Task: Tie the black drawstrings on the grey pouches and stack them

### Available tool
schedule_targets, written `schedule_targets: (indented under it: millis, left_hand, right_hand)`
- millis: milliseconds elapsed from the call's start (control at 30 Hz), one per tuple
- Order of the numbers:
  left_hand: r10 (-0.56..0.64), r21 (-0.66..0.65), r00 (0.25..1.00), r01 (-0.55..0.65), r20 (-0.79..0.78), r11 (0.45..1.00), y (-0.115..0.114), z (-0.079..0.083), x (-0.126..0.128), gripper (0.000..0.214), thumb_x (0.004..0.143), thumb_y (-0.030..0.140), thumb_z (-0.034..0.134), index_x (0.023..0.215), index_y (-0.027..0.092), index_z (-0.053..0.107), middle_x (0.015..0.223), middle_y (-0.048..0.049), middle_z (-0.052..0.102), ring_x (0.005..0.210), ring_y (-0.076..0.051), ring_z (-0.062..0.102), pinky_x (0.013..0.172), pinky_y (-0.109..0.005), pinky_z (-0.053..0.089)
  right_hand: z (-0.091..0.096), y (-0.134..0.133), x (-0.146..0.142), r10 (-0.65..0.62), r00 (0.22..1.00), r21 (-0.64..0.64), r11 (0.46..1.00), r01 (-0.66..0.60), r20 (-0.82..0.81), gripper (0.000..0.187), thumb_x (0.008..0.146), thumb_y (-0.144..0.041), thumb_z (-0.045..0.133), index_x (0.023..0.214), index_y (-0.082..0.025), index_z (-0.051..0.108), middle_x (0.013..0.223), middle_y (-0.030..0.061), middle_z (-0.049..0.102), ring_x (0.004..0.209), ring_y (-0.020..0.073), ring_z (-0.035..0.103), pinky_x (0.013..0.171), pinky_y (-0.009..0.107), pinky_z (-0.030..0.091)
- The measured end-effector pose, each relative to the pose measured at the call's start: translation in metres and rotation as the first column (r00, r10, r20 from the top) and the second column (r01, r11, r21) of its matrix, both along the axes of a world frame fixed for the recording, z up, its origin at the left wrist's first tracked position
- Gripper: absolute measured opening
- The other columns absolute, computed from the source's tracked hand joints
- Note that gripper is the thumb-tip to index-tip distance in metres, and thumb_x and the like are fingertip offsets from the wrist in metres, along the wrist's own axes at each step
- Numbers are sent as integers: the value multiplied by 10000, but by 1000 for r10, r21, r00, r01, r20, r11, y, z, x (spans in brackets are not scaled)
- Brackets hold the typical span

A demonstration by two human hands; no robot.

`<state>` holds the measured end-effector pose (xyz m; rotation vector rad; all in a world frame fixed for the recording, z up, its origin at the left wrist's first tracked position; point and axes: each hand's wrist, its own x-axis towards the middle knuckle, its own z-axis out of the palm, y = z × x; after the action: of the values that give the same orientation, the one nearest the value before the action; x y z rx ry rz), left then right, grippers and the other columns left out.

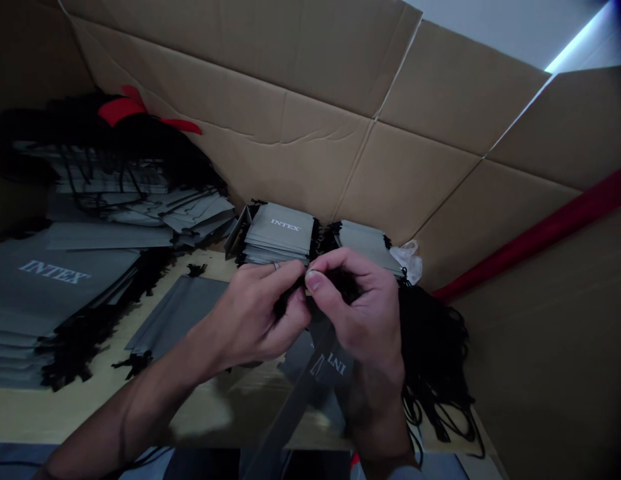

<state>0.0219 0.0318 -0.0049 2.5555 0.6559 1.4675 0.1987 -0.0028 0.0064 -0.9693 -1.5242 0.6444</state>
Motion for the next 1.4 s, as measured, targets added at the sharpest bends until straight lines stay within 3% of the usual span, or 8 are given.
schedule_targets:
  millis: [167,333,533,733,900,1067,1267,1400]
  left_hand:
    - [-78,-65,995,83,67,994,2,2,-1,242,1012,110,502,796,217,475,634,84,385,535,-77,364,519,-250,287]
    - [-104,-158,993,112,57,981,4,2,-2,280,1053,117,494,801,228,440,640,85,390,533,-84,373,518,-254,288]
    - [-138,-154,990,141,32,978,7,-1,-1,212,1072,129,489,879,206,534,669,83,458,554,-81,420,543,-242,336]
    - [-28,-48,998,31,59,998,5,1,4,240,996,106,530,782,214,506,619,77,426,537,-86,385,525,-262,291]
    - [24,-86,996,-16,83,996,2,-1,2,267,925,128,547,684,217,473,554,69,387,502,-86,366,517,-274,288]
    - [-100,-247,988,126,118,961,2,1,-3,324,954,165,552,660,219,426,568,54,473,509,-86,398,505,-263,305]
    - [-178,-273,981,194,80,942,4,5,-2,306,1062,164,505,758,203,500,627,75,399,546,-79,381,526,-231,309]
    - [-215,-295,975,222,55,929,5,3,-4,300,1100,166,493,803,209,498,653,77,419,555,-84,396,544,-235,325]
  right_hand:
    - [-4,4,1,12,999,-16,1000,-12,-40,110,997,-308,826,920,-234,799,804,-10,741,680,132,636,600,241,531]
    - [-7,7,4,57,994,19,998,-56,-88,47,996,-266,870,1003,-250,827,928,-11,818,807,128,751,743,217,610]
    - [-5,3,5,62,996,-20,998,-64,-65,129,997,-330,866,1060,-241,797,923,5,795,773,140,726,679,229,594]
    - [-4,3,3,56,998,-6,998,-56,7,78,1038,-292,800,994,-232,774,879,-7,763,749,133,696,658,228,570]
    - [-6,7,2,93,996,-2,996,-92,9,67,1035,-268,797,986,-229,773,863,-17,753,736,125,683,670,231,571]
    - [-7,9,4,139,990,-15,990,-139,-32,81,1000,-279,857,986,-229,795,877,-15,781,768,135,719,695,235,592]
    - [-5,9,10,110,991,12,994,-110,-74,126,941,-256,946,992,-251,831,907,-25,810,795,130,744,738,225,603]
    - [-4,7,12,62,997,25,998,-60,-49,173,945,-359,947,983,-247,821,891,-7,797,782,153,728,717,255,599]
